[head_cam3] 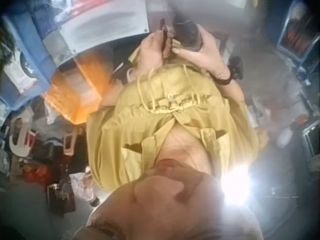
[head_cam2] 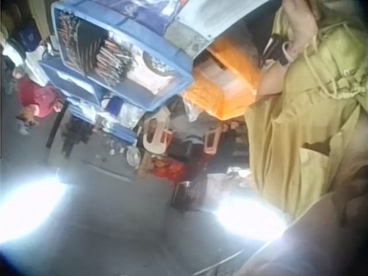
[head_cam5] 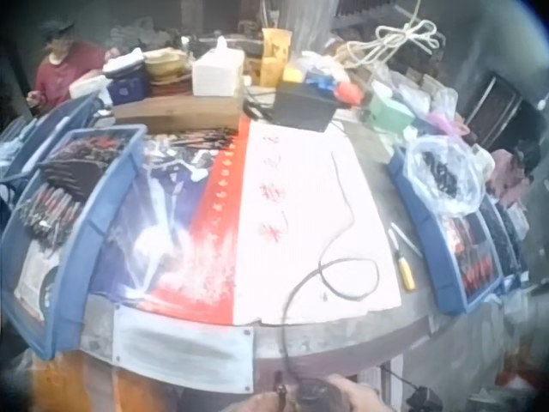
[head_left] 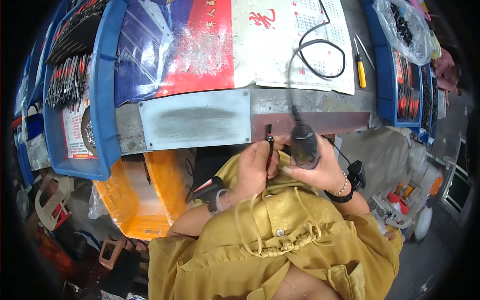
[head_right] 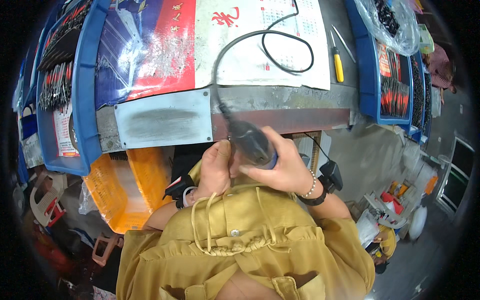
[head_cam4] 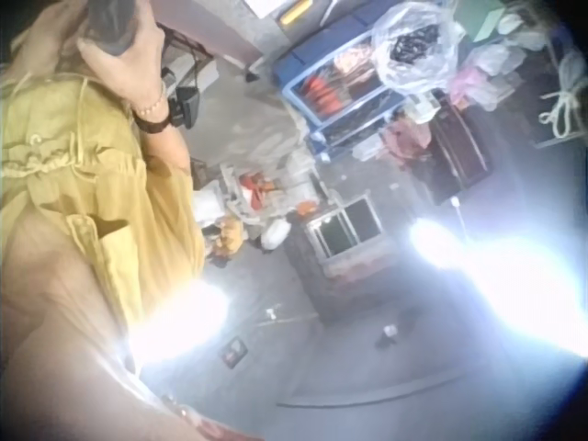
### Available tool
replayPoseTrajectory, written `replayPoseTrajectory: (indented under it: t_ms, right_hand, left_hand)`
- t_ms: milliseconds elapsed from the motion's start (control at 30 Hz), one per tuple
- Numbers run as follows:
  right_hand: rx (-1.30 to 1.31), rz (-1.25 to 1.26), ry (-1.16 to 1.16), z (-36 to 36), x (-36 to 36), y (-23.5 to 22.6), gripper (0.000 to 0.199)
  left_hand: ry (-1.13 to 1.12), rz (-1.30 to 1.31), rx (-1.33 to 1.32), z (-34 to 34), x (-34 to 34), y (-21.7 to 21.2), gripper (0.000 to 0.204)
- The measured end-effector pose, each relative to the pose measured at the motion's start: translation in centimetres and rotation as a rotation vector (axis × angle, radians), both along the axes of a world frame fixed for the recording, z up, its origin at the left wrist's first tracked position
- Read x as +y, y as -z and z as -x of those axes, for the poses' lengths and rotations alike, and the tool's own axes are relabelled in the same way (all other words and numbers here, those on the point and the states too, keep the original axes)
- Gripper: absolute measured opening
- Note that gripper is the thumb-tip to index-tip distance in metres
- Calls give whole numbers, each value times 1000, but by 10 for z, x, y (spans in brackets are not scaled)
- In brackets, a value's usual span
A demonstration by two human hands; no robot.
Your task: The person repeatedly picks small black key handles from a blue tray, uses a rotary tool to grind or polish them, then uses pliers to adjust or attach a metal pin. Finished pieces are placed into a yellow basket. The process is repeated for multiple handles.
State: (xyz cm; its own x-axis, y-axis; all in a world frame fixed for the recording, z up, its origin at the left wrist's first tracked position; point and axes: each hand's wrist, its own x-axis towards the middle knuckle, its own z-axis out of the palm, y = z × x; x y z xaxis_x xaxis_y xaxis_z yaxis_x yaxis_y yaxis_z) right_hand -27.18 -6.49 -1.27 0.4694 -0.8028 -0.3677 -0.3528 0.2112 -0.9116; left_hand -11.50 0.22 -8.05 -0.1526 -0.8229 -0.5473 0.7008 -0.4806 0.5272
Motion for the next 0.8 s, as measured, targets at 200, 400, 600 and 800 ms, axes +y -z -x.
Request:
replayPoseTrajectory:
  t_ms: [200, 400, 600, 800]
  right_hand:
    - [-502, 286, 152, -4, -8, -23, 64]
    - [-762, 638, -118, -26, -21, -40, 52]
    - [-789, 648, -152, -46, -25, -42, 43]
    - [-787, 597, -144, -53, -30, -39, 38]
  left_hand:
    - [45, 19, 66, -5, 2, 1, 23]
    - [71, -72, 139, -10, -1, -4, 23]
    - [101, -125, 115, -13, -4, -10, 22]
    - [86, -158, 165, -12, -3, -7, 21]
